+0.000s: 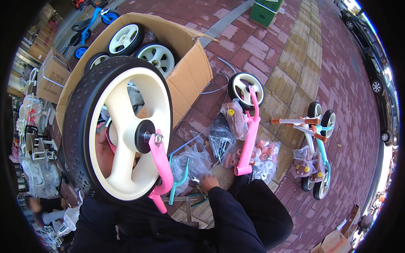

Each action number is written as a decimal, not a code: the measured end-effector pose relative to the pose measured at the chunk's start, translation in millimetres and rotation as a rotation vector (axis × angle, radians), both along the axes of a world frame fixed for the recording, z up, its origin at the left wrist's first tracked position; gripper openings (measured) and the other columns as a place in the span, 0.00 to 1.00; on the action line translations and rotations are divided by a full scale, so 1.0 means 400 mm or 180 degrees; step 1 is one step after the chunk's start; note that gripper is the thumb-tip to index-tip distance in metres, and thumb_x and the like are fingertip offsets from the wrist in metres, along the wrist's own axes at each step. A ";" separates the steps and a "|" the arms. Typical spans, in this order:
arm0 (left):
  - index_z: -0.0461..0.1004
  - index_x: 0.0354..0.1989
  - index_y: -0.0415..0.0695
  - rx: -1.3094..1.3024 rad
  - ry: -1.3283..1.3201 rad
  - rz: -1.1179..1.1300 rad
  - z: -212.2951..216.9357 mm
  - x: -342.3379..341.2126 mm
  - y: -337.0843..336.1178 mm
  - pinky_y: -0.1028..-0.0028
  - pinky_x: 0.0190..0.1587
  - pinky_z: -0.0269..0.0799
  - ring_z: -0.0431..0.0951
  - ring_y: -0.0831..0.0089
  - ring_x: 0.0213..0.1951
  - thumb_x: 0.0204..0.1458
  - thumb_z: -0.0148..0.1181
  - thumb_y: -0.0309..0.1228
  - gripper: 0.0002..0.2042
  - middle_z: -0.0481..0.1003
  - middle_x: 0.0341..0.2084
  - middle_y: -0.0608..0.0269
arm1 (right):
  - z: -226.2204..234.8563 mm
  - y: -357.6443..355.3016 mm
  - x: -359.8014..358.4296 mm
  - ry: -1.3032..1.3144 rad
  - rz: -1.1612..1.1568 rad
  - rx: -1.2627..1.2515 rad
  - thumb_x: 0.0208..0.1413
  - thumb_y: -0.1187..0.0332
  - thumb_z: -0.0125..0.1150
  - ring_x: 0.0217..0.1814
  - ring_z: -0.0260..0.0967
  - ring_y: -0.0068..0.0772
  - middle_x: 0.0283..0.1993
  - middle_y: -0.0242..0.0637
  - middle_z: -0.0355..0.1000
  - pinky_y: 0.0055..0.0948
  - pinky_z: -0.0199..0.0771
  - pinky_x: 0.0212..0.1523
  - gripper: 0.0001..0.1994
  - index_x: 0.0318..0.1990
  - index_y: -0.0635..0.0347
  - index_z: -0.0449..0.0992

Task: The person assembles a child's tricycle by attaching wheels to the frame, connecting the handlebar stem, and securing the handlebar grips. The person uses a wrench to tighten bolts and screws during the process.

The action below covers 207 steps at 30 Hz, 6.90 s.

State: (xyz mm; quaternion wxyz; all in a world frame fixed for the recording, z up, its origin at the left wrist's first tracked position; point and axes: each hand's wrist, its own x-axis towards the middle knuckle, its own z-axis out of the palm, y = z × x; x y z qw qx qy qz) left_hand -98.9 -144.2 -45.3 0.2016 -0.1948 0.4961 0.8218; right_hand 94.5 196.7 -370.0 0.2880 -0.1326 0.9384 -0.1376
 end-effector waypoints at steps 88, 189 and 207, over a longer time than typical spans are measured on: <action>0.70 0.22 0.42 -0.0835 0.2467 -0.0798 0.102 0.014 0.286 0.73 0.20 0.56 0.64 0.75 0.14 0.67 0.41 0.44 0.24 0.67 0.12 0.66 | 1.252 -0.074 -0.119 0.3955 -0.1294 -0.1557 0.56 0.78 0.55 0.31 0.76 0.37 0.34 0.44 0.77 0.29 0.76 0.36 0.07 0.40 0.65 0.77; 0.74 0.49 0.40 -0.0119 0.2754 -0.1680 0.174 0.072 0.318 0.72 0.37 0.76 0.78 0.72 0.33 0.65 0.52 0.38 0.15 0.79 0.35 0.59 | 1.124 0.076 -0.166 0.2944 -0.0383 -0.1331 0.57 0.57 0.65 0.31 0.74 0.45 0.28 0.36 0.75 0.42 0.70 0.34 0.12 0.38 0.55 0.82; 0.75 0.48 0.39 -0.0340 0.2961 -0.1558 0.151 0.078 0.323 0.73 0.38 0.77 0.79 0.74 0.34 0.63 0.54 0.33 0.12 0.80 0.35 0.60 | 1.115 0.060 -0.166 0.2431 -0.0700 -0.1914 0.62 0.59 0.62 0.31 0.71 0.47 0.28 0.40 0.72 0.40 0.70 0.36 0.13 0.40 0.60 0.82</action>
